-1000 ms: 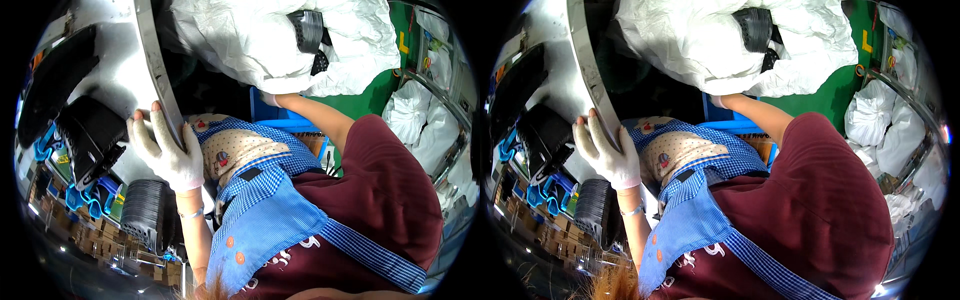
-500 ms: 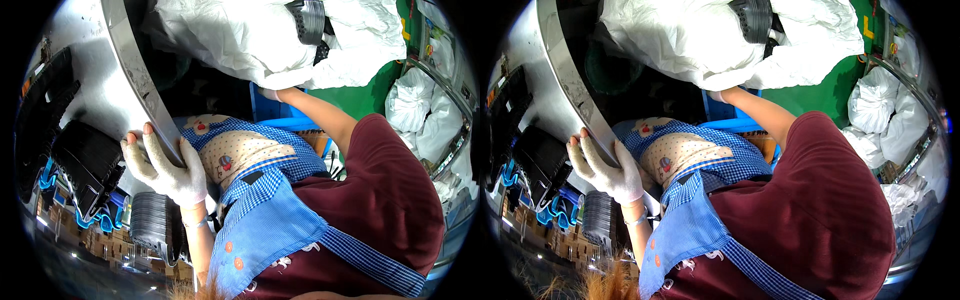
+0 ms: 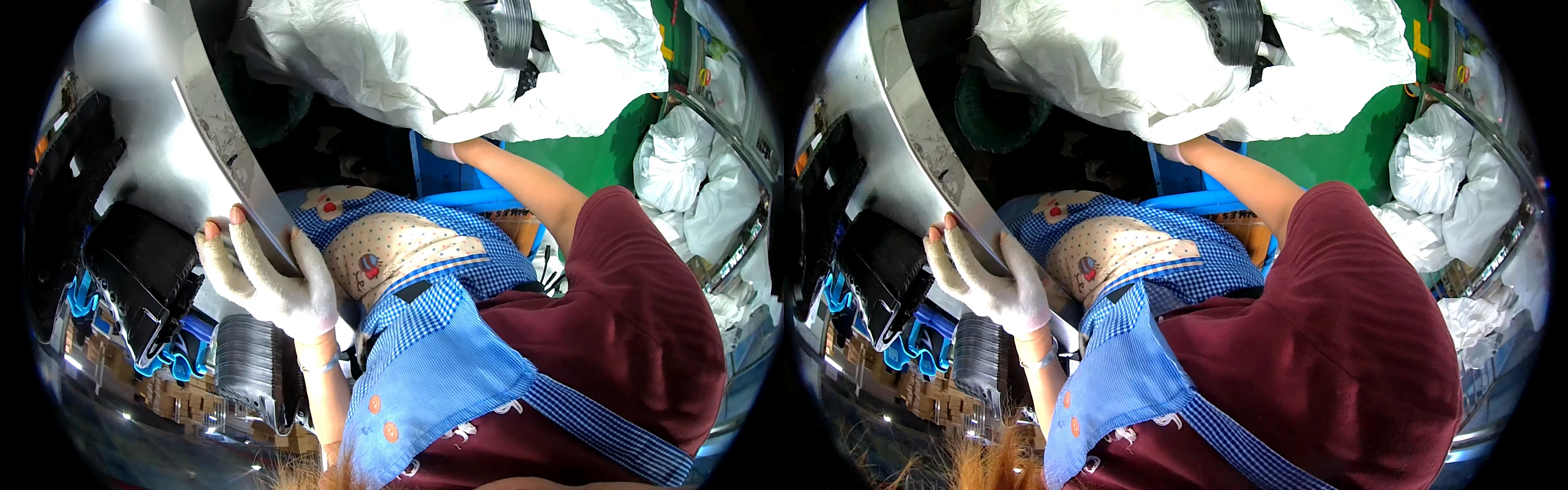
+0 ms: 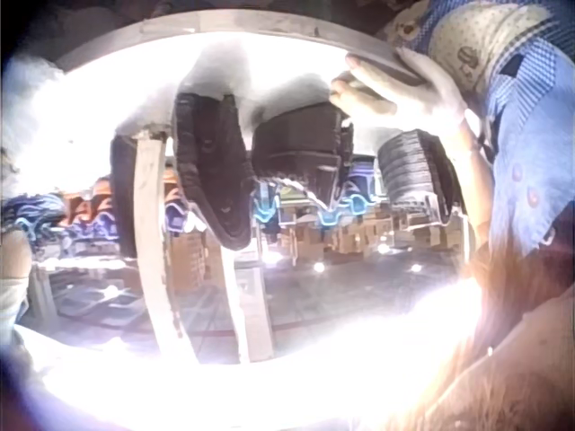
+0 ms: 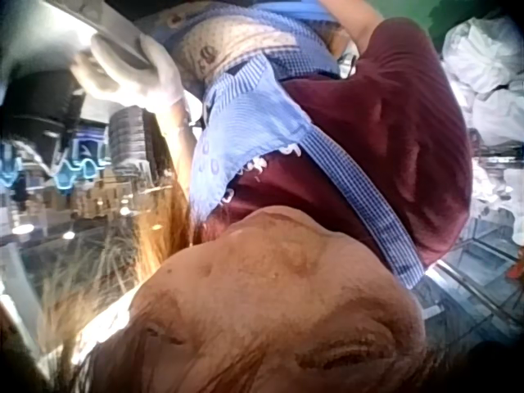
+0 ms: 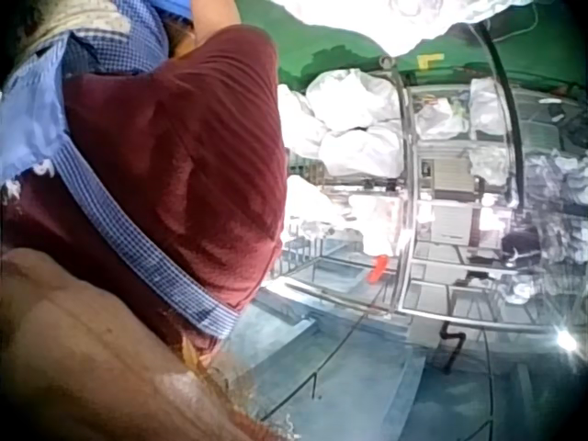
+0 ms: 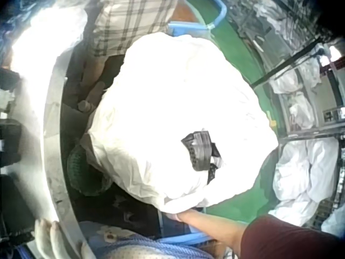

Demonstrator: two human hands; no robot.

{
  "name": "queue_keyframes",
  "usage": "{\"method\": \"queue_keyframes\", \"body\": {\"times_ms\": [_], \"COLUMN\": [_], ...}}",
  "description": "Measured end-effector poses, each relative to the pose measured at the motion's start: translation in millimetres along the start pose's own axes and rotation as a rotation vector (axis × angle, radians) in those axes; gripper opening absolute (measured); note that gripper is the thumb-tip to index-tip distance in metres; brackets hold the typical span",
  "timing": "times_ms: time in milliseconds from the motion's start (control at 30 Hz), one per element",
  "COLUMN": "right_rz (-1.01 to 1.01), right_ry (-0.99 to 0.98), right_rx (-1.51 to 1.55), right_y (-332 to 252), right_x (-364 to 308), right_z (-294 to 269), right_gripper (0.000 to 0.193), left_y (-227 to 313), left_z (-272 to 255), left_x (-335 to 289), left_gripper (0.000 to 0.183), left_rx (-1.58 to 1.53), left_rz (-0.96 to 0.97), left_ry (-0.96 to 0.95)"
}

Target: The person inserts black plastic shoe inserts into blue and orange athletic shoes on a factory line. They repeatedly pick up inserts from a white sack, place them into the shoes, and then return the inserts to the sack after each shoe is filled.

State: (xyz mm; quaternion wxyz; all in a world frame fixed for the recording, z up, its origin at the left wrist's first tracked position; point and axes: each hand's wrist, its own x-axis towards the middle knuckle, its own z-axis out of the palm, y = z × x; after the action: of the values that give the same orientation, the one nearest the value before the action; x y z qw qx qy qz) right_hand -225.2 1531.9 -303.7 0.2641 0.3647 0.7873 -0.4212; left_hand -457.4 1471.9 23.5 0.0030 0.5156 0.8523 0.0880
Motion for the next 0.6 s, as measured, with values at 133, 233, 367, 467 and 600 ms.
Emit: {"method": "queue_keyframes", "body": {"times_ms": [133,233,367,467,600], "right_rz": [0.028,-0.054,-0.112,-0.088,-0.078], "right_ry": [-0.044,0.064,0.009,0.020,0.021], "right_rx": [0.036,0.498,-0.086,-0.054,-0.045], "right_y": [1,-6,-19,-19,-19], "right_x": [-1,-13,-18,-16,-16], "right_z": [-2,-11,-40,-40,-39], "right_gripper": [0.040,0.041,0.041,0.041,0.041], "left_y": [-3,-6,-5,-4,-3], "left_z": [1,0,0,0,-2], "left_x": [-1,-6,-4,-2,-3], "left_gripper": [0.062,0.064,0.065,0.064,0.064], "left_rx": [-0.013,-0.028,-0.040,-0.044,-0.022], "left_rz": [-0.008,-0.025,-0.020,-0.022,-0.034], "left_ry": [-0.022,-0.029,-0.027,-0.033,-0.042]}}
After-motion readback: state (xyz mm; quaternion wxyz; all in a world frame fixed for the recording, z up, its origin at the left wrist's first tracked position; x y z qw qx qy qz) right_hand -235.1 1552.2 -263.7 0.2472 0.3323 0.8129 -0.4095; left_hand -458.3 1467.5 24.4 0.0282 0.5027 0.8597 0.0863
